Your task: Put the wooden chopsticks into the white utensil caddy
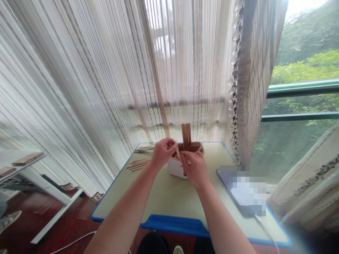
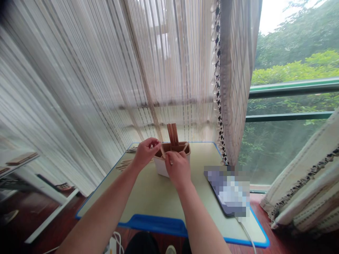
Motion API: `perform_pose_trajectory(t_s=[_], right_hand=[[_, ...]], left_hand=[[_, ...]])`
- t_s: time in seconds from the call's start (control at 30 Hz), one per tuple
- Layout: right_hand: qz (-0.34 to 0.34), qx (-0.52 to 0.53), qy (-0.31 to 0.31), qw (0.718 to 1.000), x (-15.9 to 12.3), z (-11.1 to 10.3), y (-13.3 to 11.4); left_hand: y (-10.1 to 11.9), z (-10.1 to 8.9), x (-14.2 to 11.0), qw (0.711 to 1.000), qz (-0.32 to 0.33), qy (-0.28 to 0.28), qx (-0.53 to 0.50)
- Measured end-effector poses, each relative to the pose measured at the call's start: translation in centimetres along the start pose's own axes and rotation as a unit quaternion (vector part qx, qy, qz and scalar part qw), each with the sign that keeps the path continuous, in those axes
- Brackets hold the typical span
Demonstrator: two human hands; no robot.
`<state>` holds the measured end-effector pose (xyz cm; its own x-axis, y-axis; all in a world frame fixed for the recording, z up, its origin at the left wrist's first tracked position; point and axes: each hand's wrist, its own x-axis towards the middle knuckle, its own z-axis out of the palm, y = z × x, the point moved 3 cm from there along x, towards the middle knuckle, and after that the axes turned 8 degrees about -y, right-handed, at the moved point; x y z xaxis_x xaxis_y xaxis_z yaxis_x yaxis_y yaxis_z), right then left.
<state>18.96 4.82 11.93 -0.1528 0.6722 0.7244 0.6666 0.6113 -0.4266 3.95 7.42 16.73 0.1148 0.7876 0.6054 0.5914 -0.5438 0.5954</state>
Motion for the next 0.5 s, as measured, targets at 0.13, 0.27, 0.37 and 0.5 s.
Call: perform_pose_trajectory(t_s=[0.13, 0.27, 0.37, 0.5], right_hand=[[0.094, -0.014, 0.206, 0.974, -0.5, -1.6, 1.0], [0.159, -0.038, 0.171, 0.972, -0.1, -0.6, 2.3], [0.176, -0.026, 0.102, 0.979, 0.1, 0.6, 2.9], [0.180, -0.030, 0.074, 0.980, 0.1, 1.0, 2.8]], left_hand=[[-1.0, 0.0, -0.6, 0.998, -0.051, 0.025, -0.013], [-2.0, 0.4, -0.8, 0.995, -0.093, 0.031, -0.035], [-2.1, 0.6, -0.7, 0.996, -0.089, 0.021, -0.018], [-1.8, 0.6, -0.6, 0.998, -0.053, -0.006, 0.028]])
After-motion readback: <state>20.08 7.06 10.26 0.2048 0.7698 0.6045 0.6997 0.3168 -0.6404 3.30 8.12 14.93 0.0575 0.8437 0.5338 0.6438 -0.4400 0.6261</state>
